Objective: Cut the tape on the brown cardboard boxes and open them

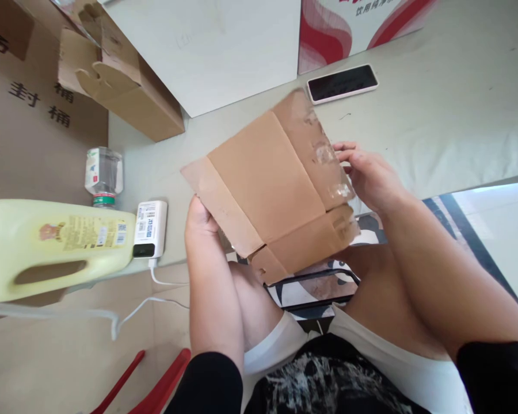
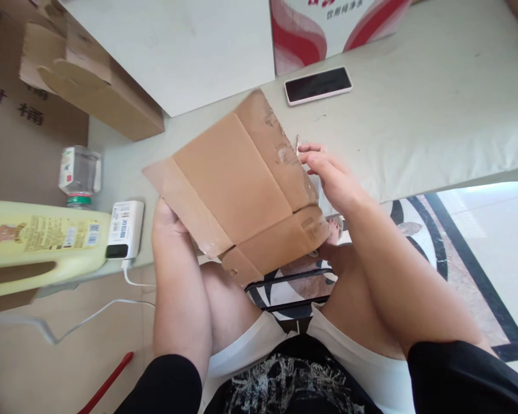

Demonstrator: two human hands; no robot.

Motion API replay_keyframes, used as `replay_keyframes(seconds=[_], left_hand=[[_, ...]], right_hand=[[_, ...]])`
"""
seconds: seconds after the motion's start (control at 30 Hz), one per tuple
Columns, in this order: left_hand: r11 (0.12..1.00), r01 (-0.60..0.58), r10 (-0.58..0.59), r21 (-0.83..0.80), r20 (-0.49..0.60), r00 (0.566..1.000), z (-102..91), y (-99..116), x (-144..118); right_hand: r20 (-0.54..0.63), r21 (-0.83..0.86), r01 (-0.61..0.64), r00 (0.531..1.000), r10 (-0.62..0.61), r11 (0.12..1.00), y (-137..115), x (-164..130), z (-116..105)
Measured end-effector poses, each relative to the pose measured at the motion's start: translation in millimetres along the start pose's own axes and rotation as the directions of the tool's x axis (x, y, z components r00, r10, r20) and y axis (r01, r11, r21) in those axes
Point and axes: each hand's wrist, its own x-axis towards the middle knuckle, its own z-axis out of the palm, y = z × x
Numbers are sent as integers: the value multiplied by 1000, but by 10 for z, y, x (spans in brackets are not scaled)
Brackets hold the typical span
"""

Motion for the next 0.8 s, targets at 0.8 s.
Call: replay_keyframes(seconds=[0.8], left_hand=[[993, 97, -101, 67, 69, 992, 202, -54, -43]], right_hand=[[29, 115, -54, 998, 51, 992, -71, -48, 140]])
